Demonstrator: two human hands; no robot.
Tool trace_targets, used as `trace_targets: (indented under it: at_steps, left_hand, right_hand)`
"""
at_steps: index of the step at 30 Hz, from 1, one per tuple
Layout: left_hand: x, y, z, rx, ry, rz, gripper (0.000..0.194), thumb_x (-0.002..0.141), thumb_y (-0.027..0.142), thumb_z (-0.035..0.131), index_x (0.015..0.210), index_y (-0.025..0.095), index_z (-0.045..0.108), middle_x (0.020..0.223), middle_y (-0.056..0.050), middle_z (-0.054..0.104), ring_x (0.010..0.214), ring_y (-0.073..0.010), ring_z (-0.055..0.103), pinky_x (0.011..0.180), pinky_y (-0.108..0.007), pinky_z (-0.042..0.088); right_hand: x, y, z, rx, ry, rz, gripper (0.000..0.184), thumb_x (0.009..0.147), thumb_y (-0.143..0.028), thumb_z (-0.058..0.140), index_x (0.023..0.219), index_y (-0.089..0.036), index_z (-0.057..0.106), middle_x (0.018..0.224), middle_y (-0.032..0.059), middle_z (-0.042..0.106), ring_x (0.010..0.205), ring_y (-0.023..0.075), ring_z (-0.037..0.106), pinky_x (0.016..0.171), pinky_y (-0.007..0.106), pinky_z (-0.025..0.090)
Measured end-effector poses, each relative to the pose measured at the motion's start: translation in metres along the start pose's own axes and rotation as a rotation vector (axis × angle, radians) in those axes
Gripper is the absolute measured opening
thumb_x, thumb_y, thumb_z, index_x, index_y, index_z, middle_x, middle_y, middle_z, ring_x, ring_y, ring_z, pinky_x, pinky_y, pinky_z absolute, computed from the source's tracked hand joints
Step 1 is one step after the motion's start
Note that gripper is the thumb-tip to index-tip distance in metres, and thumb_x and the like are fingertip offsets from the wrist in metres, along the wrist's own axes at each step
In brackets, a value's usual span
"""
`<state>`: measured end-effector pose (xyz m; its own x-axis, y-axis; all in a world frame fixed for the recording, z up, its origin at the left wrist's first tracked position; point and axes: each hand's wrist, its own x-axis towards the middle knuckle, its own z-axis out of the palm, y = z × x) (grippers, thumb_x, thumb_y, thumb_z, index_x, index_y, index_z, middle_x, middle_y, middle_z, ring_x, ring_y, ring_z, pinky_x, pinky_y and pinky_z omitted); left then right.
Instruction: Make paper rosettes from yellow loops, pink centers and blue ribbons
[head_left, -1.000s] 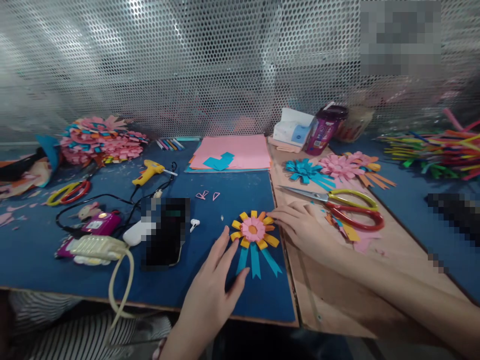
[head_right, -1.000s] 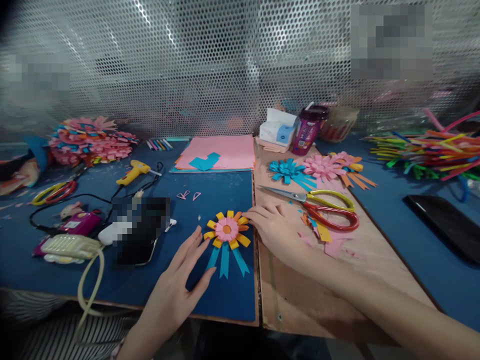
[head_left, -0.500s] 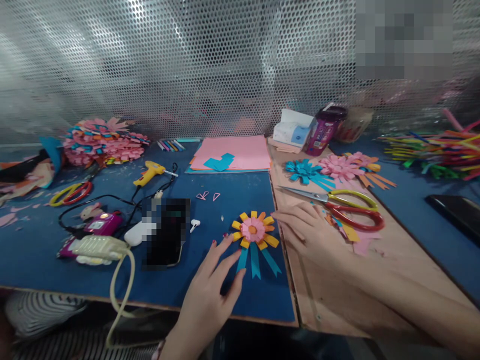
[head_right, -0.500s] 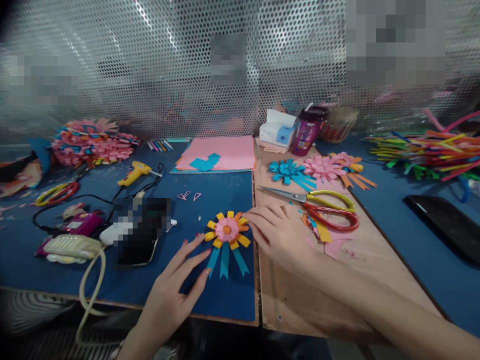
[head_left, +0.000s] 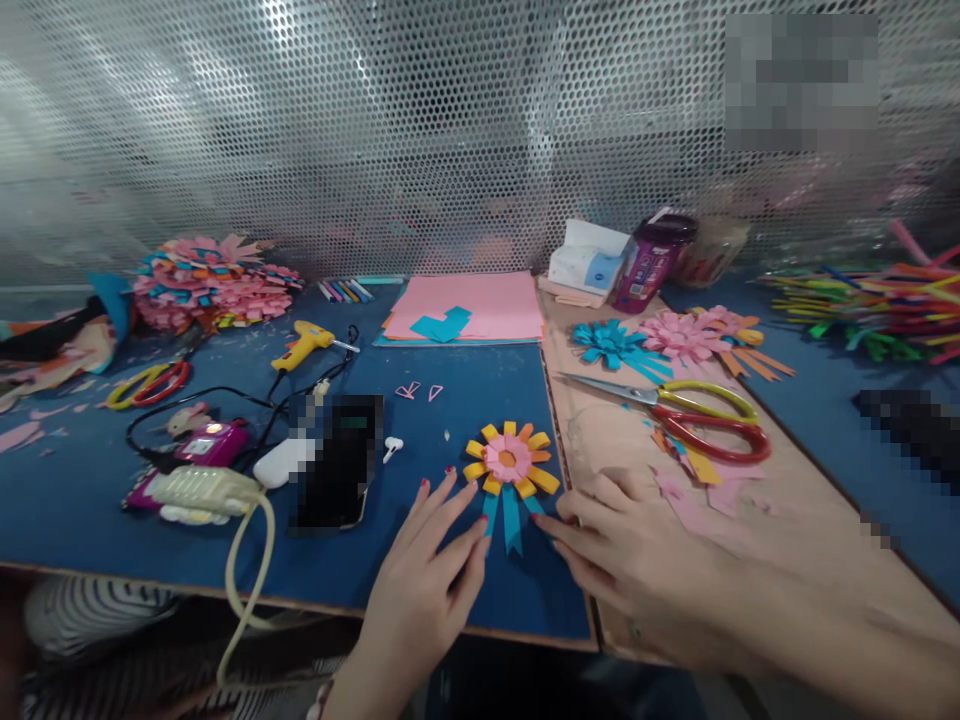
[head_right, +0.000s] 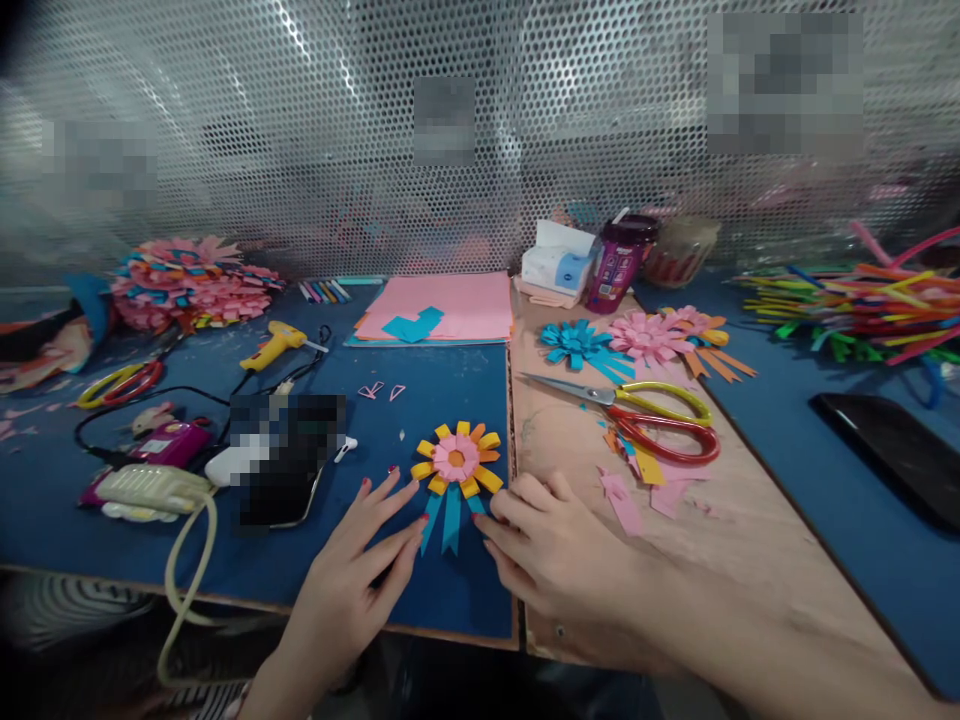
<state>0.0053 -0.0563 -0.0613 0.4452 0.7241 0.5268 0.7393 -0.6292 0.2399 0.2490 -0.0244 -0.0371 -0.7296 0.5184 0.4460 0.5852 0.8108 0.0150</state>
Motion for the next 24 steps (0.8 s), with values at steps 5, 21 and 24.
trace_targets:
  at_steps: [5,21,24]
  left_hand:
    - [-0.001,-0.001,0.001,0.006,0.022,0.027,0.029,0.084,0.010,0.054,0.111,0.016,0.063,0.129,-0.011,0.056,0.131,-0.0278,0.041,0.106,-0.054,0.040]
    - [0.002,0.005,-0.004,0.024,-0.044,0.085,0.026,0.085,0.015,0.054,0.108,0.019,0.066,0.130,-0.010,0.055,0.131,-0.0293,0.041,0.103,-0.056,0.041]
    - [0.002,0.005,-0.004,0.028,-0.046,0.085,0.026,0.085,0.015,0.053,0.108,0.018,0.066,0.130,-0.010,0.055,0.131,-0.0294,0.041,0.103,-0.056,0.042]
  right_hand:
    - [0.000,0.001,0.004,0.002,0.004,-0.009,0.024,0.089,-0.024,0.051,0.107,-0.023,0.066,0.081,0.0041,0.062,0.078,0.0183,0.046,0.068,0.034,0.030]
    - [0.010,0.011,0.018,-0.185,0.141,0.039,0.012,0.087,-0.017,0.058,0.092,-0.023,0.067,0.075,0.0015,0.058,0.080,0.0179,0.045,0.070,0.034,0.029]
    - [0.014,0.010,0.017,-0.202,0.130,0.043,0.012,0.087,-0.016,0.057,0.092,-0.023,0.067,0.076,0.0017,0.059,0.080,0.0178,0.044,0.071,0.034,0.028]
